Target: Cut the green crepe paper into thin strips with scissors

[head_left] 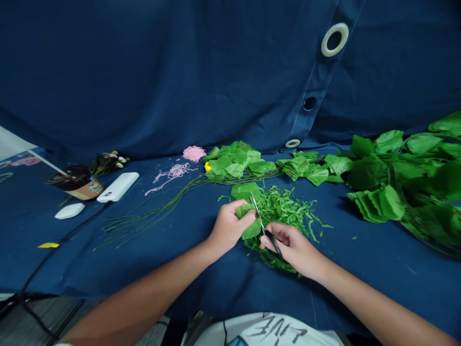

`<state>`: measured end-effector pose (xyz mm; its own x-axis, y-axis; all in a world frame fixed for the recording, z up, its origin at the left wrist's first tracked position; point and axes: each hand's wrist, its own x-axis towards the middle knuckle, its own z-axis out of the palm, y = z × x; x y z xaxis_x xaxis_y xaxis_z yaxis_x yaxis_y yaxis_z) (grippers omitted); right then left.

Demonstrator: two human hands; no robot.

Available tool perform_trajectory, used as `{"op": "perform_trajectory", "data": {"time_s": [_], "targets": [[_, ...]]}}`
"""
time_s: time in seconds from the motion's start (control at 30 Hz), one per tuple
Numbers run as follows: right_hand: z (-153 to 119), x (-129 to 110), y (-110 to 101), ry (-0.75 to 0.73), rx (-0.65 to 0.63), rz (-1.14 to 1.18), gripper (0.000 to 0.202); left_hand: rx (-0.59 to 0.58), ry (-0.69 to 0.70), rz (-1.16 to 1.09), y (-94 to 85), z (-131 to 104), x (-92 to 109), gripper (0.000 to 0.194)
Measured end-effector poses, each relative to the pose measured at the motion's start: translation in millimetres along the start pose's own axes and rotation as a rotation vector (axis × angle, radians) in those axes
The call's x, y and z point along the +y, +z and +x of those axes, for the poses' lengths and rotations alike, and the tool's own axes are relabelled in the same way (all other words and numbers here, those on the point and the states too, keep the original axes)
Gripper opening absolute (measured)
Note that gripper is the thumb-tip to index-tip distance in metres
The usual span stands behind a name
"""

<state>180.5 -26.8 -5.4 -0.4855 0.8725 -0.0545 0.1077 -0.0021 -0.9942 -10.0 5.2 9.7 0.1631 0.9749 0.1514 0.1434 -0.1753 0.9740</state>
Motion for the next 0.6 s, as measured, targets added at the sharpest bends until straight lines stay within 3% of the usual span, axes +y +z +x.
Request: {"op": "perform_trajectory", "data": {"time_s": [0.6], "targets": [[0.6,-2.0,-0.3,-0.013,0.031,0.024,0.039,-0.046,-0.044,-0.093,0.5,1.2,3.3,0.023]]}}
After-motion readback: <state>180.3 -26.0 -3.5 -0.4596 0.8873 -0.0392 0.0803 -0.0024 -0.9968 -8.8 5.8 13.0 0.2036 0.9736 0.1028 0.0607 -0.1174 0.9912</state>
